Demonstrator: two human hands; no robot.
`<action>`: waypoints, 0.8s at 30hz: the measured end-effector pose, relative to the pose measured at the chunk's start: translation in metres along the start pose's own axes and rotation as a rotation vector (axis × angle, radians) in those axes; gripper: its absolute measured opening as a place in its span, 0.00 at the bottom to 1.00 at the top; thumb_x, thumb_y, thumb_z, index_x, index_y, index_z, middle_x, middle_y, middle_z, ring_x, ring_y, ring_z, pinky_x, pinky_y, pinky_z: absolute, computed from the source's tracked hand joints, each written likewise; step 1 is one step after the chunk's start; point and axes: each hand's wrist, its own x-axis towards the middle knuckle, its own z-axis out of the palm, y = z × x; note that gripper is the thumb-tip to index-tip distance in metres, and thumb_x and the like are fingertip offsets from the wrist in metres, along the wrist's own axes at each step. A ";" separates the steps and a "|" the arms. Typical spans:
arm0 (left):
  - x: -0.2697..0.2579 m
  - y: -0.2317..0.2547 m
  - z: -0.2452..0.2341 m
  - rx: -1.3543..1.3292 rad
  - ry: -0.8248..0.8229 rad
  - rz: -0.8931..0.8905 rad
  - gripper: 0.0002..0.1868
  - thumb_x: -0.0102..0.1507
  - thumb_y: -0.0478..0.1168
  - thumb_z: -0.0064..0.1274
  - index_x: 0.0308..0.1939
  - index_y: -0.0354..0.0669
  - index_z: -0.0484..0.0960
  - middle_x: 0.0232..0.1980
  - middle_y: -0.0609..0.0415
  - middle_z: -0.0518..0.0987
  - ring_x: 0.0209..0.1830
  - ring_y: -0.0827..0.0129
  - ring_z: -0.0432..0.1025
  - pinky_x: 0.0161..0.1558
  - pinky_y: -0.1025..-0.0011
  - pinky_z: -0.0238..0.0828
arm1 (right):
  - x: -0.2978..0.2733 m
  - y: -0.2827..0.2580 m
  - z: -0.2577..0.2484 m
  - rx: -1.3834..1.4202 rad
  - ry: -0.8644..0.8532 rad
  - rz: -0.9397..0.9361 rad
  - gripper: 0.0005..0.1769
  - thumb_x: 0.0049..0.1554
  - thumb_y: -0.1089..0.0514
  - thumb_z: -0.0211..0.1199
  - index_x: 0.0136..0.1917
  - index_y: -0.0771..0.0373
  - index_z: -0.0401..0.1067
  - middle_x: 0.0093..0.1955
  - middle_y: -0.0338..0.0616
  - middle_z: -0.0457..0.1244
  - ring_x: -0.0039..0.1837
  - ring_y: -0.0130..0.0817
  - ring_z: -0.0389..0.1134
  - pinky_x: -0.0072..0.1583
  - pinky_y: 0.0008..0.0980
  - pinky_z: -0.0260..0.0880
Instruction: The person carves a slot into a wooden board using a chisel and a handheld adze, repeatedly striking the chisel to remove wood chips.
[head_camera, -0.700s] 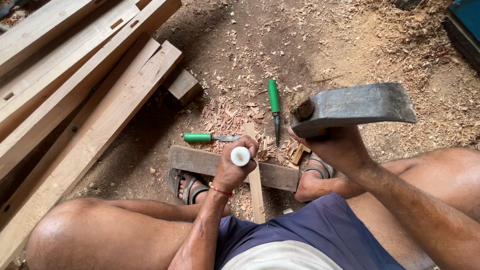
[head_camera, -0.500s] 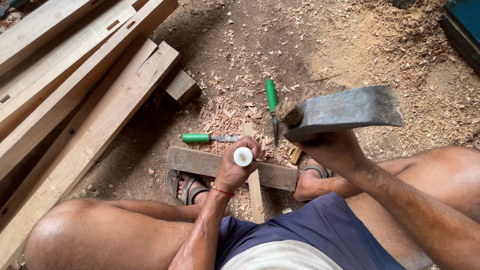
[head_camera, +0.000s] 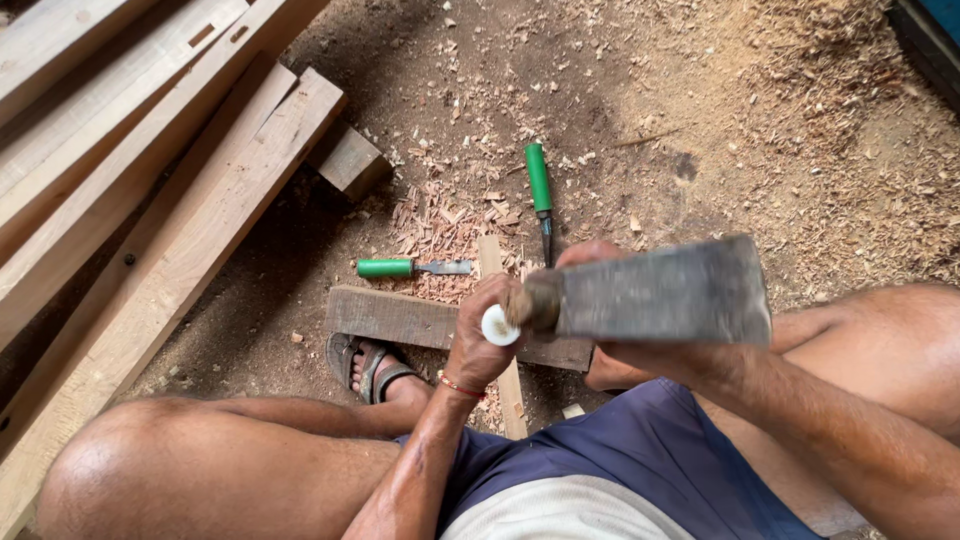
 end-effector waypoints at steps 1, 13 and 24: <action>0.000 0.001 0.000 -0.015 -0.014 0.042 0.13 0.50 0.27 0.58 0.33 0.42 0.72 0.40 0.57 0.76 0.44 0.70 0.70 0.50 0.71 0.68 | 0.002 -0.004 -0.002 0.016 0.010 -0.034 0.27 0.46 0.50 0.73 0.58 0.56 0.70 0.42 0.38 0.68 0.41 0.29 0.71 0.42 0.34 0.72; -0.004 -0.047 0.004 -0.017 -0.024 0.047 0.09 0.56 0.32 0.59 0.38 0.43 0.77 0.42 0.58 0.76 0.49 0.67 0.69 0.56 0.69 0.66 | 0.011 -0.018 0.002 -0.094 0.059 -0.114 0.25 0.43 0.50 0.73 0.50 0.62 0.69 0.32 0.41 0.65 0.33 0.34 0.70 0.36 0.34 0.73; -0.004 -0.062 -0.004 -0.045 -0.025 -0.256 0.07 0.58 0.34 0.59 0.39 0.47 0.78 0.38 0.62 0.80 0.41 0.76 0.74 0.44 0.75 0.73 | 0.006 0.045 0.001 0.107 0.181 0.199 0.18 0.56 0.52 0.70 0.56 0.59 0.70 0.49 0.39 0.67 0.48 0.30 0.70 0.47 0.31 0.76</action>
